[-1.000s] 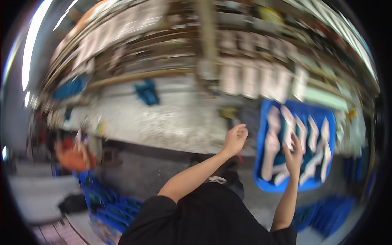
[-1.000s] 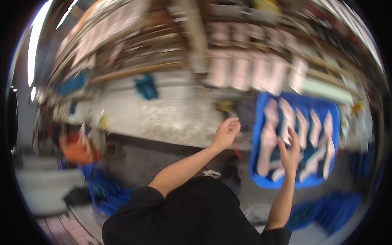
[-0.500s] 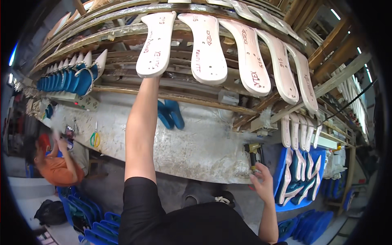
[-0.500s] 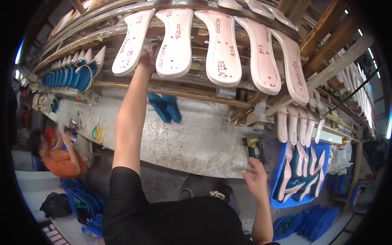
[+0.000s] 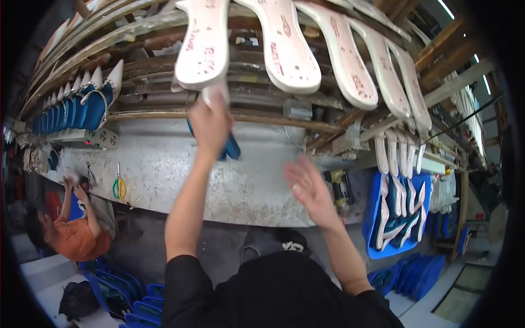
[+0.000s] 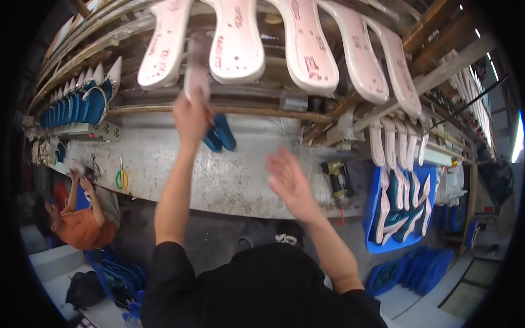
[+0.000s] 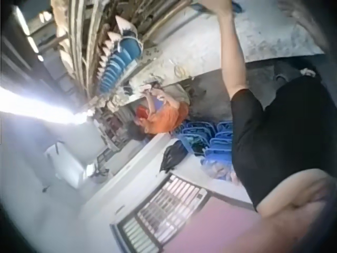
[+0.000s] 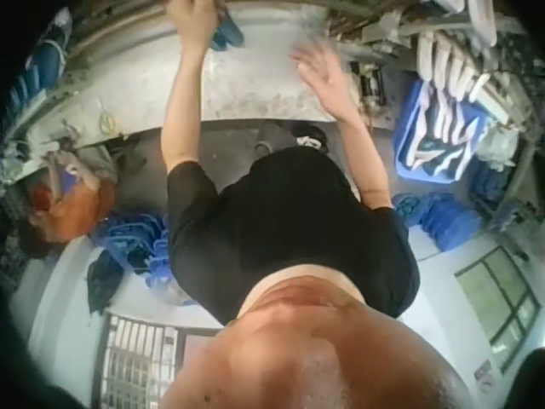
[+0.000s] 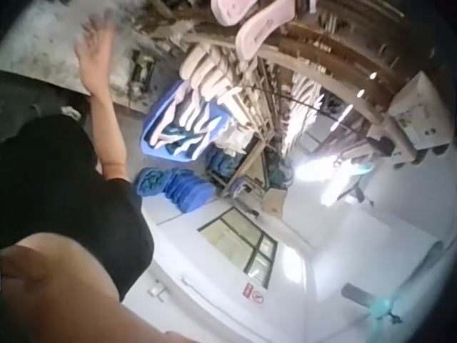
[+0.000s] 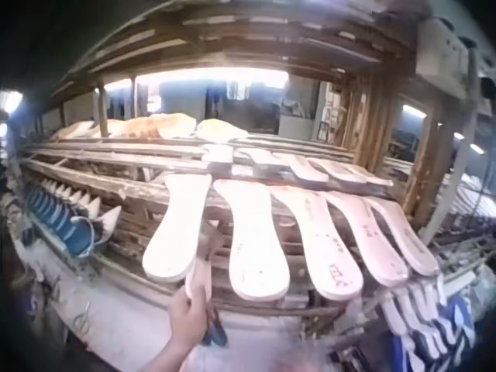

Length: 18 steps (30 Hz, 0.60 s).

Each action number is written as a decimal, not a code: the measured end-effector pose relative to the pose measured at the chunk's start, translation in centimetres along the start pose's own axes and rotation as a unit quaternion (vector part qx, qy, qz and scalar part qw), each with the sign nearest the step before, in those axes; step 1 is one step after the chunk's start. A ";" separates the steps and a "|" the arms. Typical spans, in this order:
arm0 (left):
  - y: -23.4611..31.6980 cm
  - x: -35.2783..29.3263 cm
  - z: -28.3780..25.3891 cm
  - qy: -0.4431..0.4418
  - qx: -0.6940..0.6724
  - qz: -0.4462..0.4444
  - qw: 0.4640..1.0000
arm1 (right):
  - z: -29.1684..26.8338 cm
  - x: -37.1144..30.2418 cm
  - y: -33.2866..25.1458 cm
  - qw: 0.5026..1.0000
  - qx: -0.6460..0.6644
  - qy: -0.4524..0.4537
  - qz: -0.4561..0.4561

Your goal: The person places a blue bin on the workbench, repeatedly aligns shoe insoles onto shoe lasts, fastens each insole with a pneumatic stapler, and places the assembled shoe lasts into the bin.

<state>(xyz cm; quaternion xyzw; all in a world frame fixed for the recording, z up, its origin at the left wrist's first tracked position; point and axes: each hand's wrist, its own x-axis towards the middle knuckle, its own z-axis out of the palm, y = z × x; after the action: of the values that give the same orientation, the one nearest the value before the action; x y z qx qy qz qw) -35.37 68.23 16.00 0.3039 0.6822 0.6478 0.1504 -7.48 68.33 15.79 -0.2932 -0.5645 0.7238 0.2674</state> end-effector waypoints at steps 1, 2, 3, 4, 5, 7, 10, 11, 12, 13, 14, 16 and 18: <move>-0.9 -3.8 0.5 -0.018 0.073 0.076 0.994 | 0.5 1.2 -0.7 0.998 0.025 -0.005 -0.050; -1.8 -8.6 1.8 -0.062 0.215 0.315 0.922 | 0.4 1.2 -0.8 0.999 0.029 0.008 -0.042; -3.2 -13.3 2.6 -0.255 0.155 0.299 0.906 | 0.3 1.1 -0.8 0.996 0.070 0.049 -0.039; -1.8 -14.9 3.1 -0.329 0.067 0.297 0.894 | -0.7 1.1 -0.4 0.989 0.106 0.098 -0.038; -0.8 -15.5 4.1 -0.396 -0.031 0.290 0.871 | -3.1 0.9 0.7 0.982 0.074 0.170 -0.037; -12.4 -14.5 6.2 -0.160 -0.038 0.323 0.932 | -7.9 1.0 2.9 0.959 0.258 0.111 0.024; -22.3 -4.9 7.0 0.089 0.193 0.106 0.971 | -9.5 -2.0 1.3 0.899 0.434 0.033 0.050; -27.6 -2.1 5.7 0.106 0.411 0.138 0.895 | -9.4 -2.5 0.1 0.884 0.460 0.007 0.077; -31.1 -0.4 5.7 0.063 0.492 0.028 0.868 | -9.9 -3.0 -0.5 0.868 0.487 -0.014 0.100; -33.3 1.1 6.2 0.027 0.480 -0.060 0.875 | -10.7 -3.8 -0.6 0.871 0.480 -0.009 0.105; -35.4 2.2 6.2 -0.015 0.512 -0.109 0.852 | -11.1 -4.6 -0.9 0.872 0.480 -0.004 0.098; -35.1 2.0 7.9 -0.031 0.503 -0.094 0.859 | -11.8 -6.6 -1.5 0.892 0.450 -0.006 0.053; -34.5 2.4 6.7 -0.029 0.447 -0.172 0.877 | -12.4 -7.9 -2.1 0.900 0.434 -0.002 0.036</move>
<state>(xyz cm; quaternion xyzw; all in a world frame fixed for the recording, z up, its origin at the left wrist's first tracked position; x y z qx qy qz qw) -40.76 75.87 -17.94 0.2350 0.9361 0.2289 0.1272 7.05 71.31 16.40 -0.1671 -0.1839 0.9066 0.3411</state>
